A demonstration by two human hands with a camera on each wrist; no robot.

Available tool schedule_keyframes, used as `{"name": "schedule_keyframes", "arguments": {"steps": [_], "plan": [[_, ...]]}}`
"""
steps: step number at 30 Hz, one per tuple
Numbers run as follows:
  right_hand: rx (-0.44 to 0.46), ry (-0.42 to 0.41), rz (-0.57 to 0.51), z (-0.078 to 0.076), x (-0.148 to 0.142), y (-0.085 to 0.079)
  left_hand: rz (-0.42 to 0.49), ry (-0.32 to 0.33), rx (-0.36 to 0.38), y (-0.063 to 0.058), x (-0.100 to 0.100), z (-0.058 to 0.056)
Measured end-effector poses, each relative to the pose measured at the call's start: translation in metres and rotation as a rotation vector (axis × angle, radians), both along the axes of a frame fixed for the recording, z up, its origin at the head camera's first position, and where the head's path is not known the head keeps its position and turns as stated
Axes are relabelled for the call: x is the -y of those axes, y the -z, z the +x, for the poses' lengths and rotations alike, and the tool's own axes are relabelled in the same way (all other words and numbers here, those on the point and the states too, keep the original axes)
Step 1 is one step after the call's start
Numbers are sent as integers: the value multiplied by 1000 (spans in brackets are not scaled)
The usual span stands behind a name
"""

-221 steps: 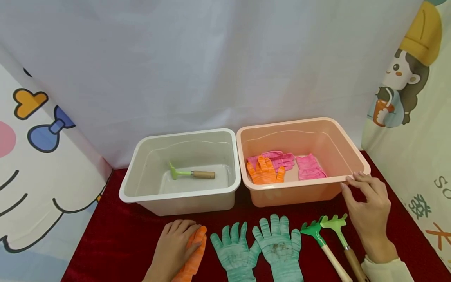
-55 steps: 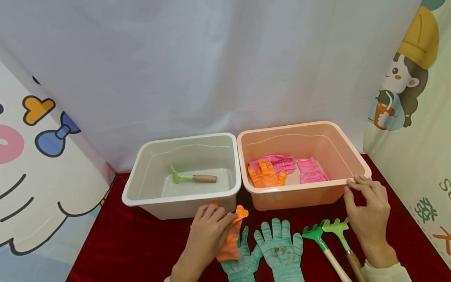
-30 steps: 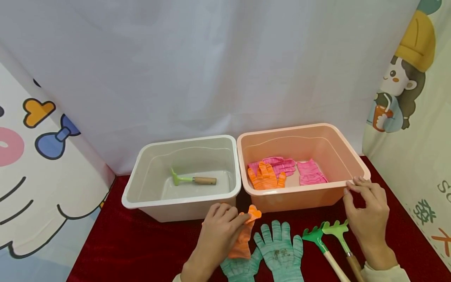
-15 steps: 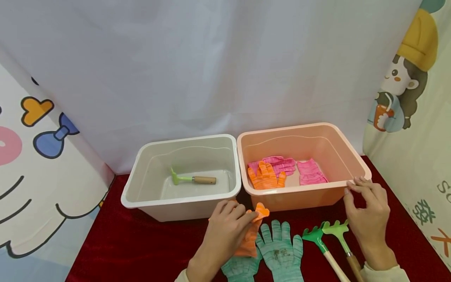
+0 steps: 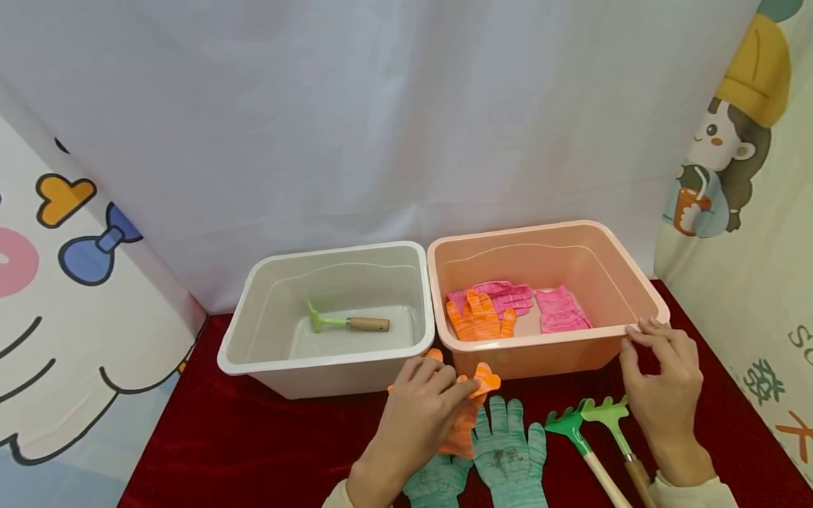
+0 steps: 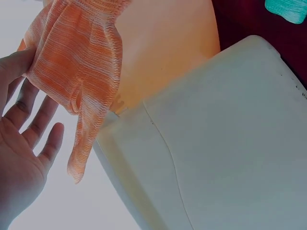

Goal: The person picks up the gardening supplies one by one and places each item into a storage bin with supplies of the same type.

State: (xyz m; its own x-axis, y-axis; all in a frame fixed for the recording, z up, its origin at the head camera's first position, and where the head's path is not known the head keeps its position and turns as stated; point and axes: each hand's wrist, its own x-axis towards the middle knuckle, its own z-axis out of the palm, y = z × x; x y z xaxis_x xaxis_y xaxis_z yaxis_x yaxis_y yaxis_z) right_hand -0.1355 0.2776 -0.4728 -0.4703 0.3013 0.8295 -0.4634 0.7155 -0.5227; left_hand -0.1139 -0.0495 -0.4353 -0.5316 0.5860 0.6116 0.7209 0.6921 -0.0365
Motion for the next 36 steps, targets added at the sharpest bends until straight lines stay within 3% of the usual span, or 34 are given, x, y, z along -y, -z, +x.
{"name": "schedule_keyframes", "arguments": {"steps": [12,20,36], "plan": [[2,6,-4,0,0,0,-10,-5,24,0,-4,0],[11,7,1,0,-2,3,-9,5,-6,2,-7,-2],[9,9,1,-2,-4,6,-6,14,0,-5,-13,-6]]}}
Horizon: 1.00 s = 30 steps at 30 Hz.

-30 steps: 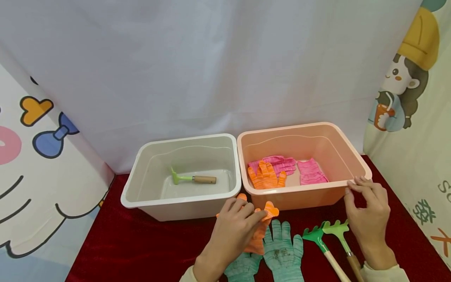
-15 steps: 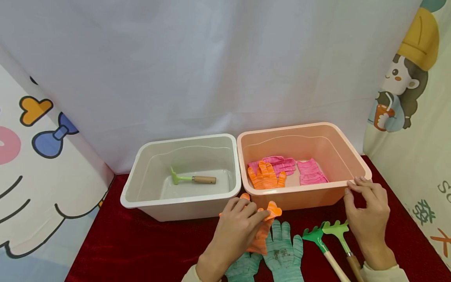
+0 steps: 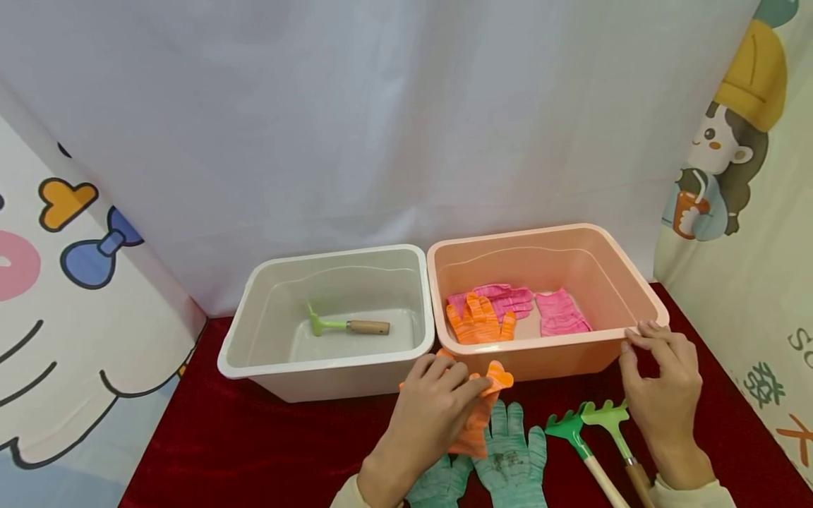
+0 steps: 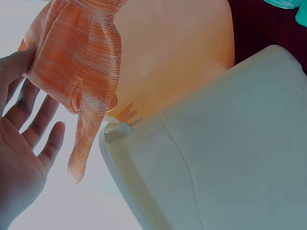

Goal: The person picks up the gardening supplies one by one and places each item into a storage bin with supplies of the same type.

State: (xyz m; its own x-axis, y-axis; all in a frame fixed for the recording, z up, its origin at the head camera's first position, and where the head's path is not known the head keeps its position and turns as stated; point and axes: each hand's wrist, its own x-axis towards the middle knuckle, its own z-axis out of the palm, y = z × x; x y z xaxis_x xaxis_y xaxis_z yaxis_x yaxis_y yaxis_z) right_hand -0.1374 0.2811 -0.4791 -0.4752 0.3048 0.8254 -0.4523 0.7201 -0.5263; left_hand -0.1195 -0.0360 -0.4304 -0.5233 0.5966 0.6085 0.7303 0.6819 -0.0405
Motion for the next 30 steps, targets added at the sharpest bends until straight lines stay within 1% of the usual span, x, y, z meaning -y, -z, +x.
{"name": "schedule_keyframes", "arguments": {"steps": [12,23,30], "plan": [[7,4,-3,0,0,1,-13,-10,-4,-4,-5,-1],[3,18,-5,-1,1,2,-25,-17,4,-1,-5,-2],[1,20,-2,-2,0,4,-4,-3,6,2,-8,-3]]}}
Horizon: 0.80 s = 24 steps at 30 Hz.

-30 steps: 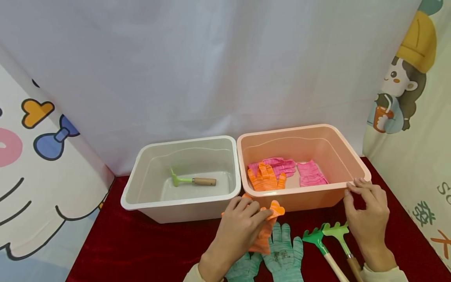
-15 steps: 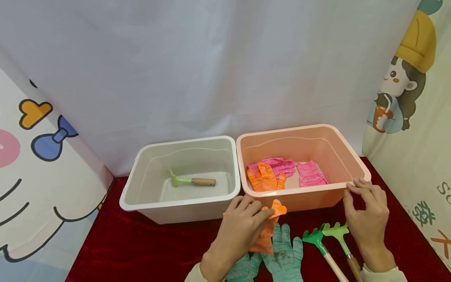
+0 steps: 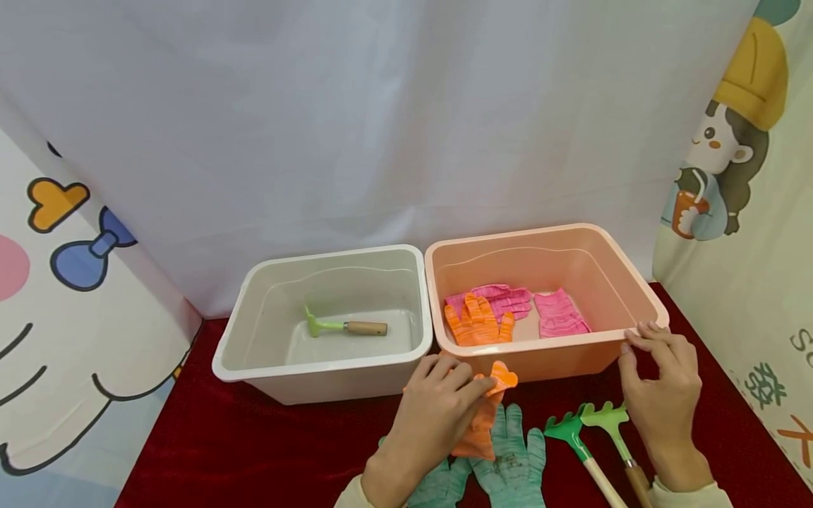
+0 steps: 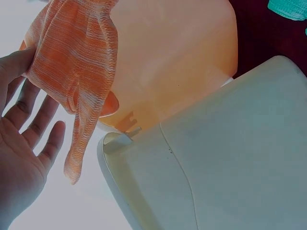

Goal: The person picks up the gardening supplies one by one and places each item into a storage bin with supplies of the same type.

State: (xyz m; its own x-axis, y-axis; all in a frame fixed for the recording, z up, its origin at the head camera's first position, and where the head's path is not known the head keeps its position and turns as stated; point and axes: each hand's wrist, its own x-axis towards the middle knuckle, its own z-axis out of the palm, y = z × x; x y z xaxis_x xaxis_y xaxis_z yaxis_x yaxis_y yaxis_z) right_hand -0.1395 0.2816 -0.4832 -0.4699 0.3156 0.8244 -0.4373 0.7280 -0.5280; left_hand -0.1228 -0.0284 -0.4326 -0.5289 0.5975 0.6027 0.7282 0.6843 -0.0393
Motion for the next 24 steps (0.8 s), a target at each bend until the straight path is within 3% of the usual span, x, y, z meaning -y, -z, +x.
{"name": "schedule_keyframes", "arguments": {"steps": [13,24], "plan": [[-14,-6,-5,0,0,0,2,2,25,-7,-2,1],[-16,-11,-5,1,1,0,40,23,-50,-19,-7,-4]]}}
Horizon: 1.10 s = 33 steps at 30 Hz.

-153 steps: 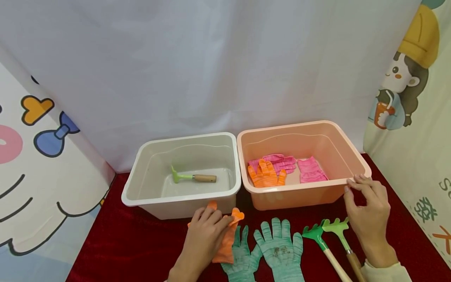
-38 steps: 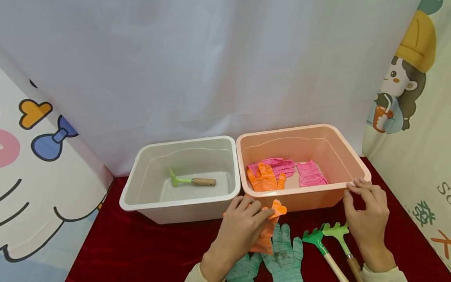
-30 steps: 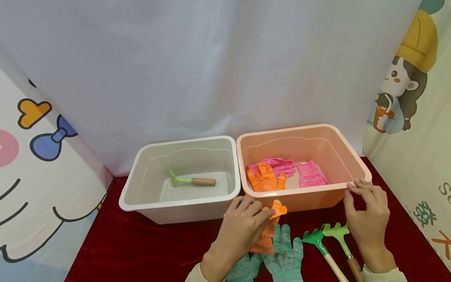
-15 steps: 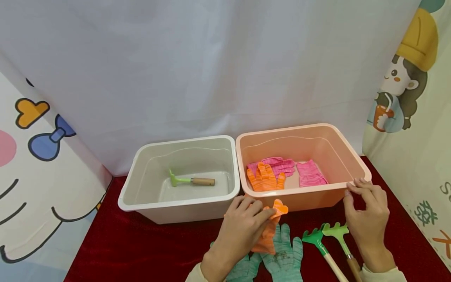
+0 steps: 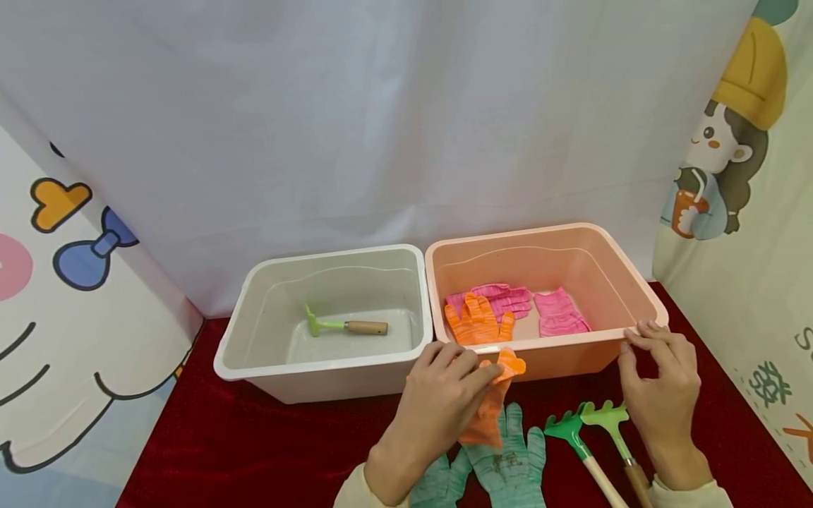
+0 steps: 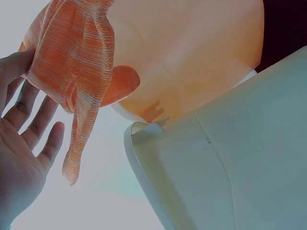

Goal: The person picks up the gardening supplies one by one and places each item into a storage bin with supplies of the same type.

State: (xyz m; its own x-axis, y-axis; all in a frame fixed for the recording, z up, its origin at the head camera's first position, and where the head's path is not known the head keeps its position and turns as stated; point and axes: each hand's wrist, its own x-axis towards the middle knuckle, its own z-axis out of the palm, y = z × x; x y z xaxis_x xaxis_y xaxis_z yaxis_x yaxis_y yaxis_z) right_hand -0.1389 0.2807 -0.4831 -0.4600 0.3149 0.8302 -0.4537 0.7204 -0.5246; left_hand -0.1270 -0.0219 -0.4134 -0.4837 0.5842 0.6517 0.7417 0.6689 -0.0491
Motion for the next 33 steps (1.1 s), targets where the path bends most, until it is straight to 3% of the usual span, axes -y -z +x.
{"name": "schedule_keyframes", "arguments": {"steps": [14,33], "plan": [[6,6,-2,-1,0,0,-2,-1,9,-8,-5,-3],[-6,1,-5,1,1,0,5,-6,7,-8,-7,-2]]}}
